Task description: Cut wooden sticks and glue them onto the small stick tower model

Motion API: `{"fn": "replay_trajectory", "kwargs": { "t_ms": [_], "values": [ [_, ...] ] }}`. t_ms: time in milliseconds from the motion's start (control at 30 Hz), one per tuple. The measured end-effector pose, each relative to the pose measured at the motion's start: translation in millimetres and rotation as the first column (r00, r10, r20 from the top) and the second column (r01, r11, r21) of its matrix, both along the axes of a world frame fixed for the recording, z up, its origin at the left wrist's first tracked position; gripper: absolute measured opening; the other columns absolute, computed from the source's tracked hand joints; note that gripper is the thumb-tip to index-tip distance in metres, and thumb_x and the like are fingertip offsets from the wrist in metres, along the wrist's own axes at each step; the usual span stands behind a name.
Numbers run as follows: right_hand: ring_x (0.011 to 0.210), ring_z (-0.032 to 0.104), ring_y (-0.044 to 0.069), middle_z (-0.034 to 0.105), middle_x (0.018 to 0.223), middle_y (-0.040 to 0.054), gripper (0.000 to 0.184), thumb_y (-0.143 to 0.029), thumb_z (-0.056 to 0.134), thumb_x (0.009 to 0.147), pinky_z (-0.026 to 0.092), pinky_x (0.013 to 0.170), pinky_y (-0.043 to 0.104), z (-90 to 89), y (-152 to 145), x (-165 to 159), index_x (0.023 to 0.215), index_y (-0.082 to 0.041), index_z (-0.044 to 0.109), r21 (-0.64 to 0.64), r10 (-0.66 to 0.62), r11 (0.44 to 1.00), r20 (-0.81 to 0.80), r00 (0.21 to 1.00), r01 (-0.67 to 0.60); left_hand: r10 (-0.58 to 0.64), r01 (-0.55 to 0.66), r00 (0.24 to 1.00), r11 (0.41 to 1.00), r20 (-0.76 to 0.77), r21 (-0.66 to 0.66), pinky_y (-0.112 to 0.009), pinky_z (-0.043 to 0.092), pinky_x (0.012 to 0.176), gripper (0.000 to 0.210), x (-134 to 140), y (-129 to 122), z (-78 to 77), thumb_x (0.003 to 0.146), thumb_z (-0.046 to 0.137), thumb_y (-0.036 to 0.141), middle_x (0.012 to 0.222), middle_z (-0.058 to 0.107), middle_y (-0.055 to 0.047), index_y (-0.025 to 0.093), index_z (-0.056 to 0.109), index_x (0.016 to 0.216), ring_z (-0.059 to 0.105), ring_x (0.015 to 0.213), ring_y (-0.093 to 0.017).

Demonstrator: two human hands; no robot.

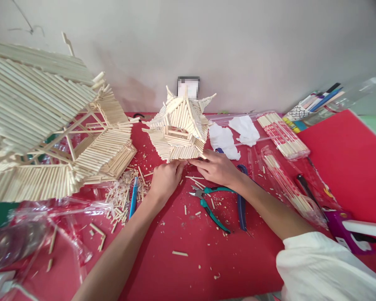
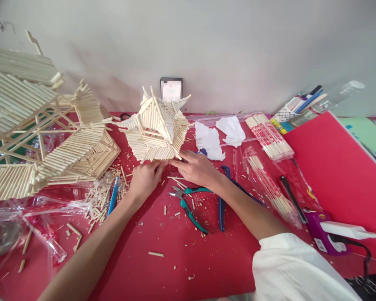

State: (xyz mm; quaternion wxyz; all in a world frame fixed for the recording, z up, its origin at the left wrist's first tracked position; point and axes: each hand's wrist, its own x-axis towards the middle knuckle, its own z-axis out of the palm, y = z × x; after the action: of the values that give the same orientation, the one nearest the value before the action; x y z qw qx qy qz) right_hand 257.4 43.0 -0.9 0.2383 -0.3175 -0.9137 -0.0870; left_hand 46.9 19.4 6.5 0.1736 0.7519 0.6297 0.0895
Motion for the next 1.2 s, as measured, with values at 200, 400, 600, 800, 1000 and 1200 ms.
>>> {"fn": "replay_trajectory", "kwargs": {
  "t_ms": [200, 400, 600, 800, 1000, 1200],
  "values": [
    [0.093, 0.065, 0.021, 0.070, 0.108, 0.0097, 0.036, -0.010, 0.057, 0.094, 0.056, 0.074, 0.031, -1.7, 0, 1, 0.121, -0.025, 0.075, -0.062, -0.004, 0.998, -0.033, 0.999, 0.002, -0.002, 0.002, 1.000, 1.000, 0.014, -0.011, -0.032, 0.050, 0.082, 0.041, 0, 0, 1.7, 0.106, 0.040, 0.040, 0.104, 0.079, -0.011, 0.024, 0.076, 0.118, 0.075, 0.090, -0.026],
    [0.091, 0.066, 0.020, 0.072, 0.108, 0.0086, 0.035, -0.010, 0.055, 0.094, 0.056, 0.073, 0.031, 0.6, -1, 1, 0.120, -0.025, 0.075, -0.037, 0.003, 0.999, -0.053, 0.999, -0.005, -0.005, 0.005, 1.000, 1.000, 0.007, -0.017, -0.032, 0.049, 0.082, 0.042, 0, 0, 1.2, 0.106, 0.039, 0.040, 0.104, 0.080, -0.011, 0.023, 0.075, 0.118, 0.075, 0.091, -0.025],
    [0.090, 0.066, 0.020, 0.072, 0.110, 0.0077, 0.044, -0.009, 0.055, 0.094, 0.054, 0.072, 0.030, 5.7, -3, -1, 0.131, -0.027, 0.069, -0.057, -0.025, 0.998, -0.030, 0.999, 0.023, 0.002, -0.001, 1.000, 1.000, 0.009, -0.023, -0.032, 0.049, 0.083, 0.041, 0, 0, 2.4, 0.106, 0.040, 0.040, 0.103, 0.080, -0.011, 0.024, 0.075, 0.119, 0.075, 0.091, -0.026],
    [0.084, 0.064, 0.019, 0.071, 0.103, 0.0074, 0.046, -0.010, 0.054, 0.094, 0.052, 0.067, 0.029, 6.0, -3, -4, 0.133, -0.028, 0.068, -0.056, -0.023, 0.998, 0.038, 0.999, 0.026, -0.003, 0.003, 1.000, 1.000, 0.002, -0.014, -0.031, 0.050, 0.082, 0.041, 1, 0, 1.6, 0.106, 0.040, 0.039, 0.108, 0.079, -0.011, 0.023, 0.076, 0.118, 0.075, 0.093, -0.026],
    [0.082, 0.063, 0.018, 0.072, 0.102, 0.0079, 0.039, -0.009, 0.054, 0.094, 0.049, 0.065, 0.029, 6.9, -4, -7, 0.125, -0.023, 0.071, -0.014, -0.052, 0.998, 0.085, 0.995, 0.054, -0.007, 0.007, 1.000, 1.000, 0.011, -0.012, -0.031, 0.049, 0.082, 0.040, 1, 0, 1.2, 0.106, 0.041, 0.039, 0.110, 0.079, -0.009, 0.025, 0.075, 0.120, 0.075, 0.093, -0.025],
    [0.080, 0.063, 0.017, 0.072, 0.100, 0.0077, 0.033, -0.010, 0.053, 0.094, 0.046, 0.062, 0.029, 10.0, -4, -9, 0.119, -0.021, 0.072, 0.013, -0.049, 0.999, 0.100, 0.994, 0.048, -0.009, 0.009, 1.000, 1.000, -0.009, -0.016, -0.032, 0.050, 0.082, 0.040, 1, 0, 2.3, 0.106, 0.040, 0.038, 0.110, 0.079, -0.011, 0.023, 0.075, 0.119, 0.075, 0.095, -0.026]
  ]
}}
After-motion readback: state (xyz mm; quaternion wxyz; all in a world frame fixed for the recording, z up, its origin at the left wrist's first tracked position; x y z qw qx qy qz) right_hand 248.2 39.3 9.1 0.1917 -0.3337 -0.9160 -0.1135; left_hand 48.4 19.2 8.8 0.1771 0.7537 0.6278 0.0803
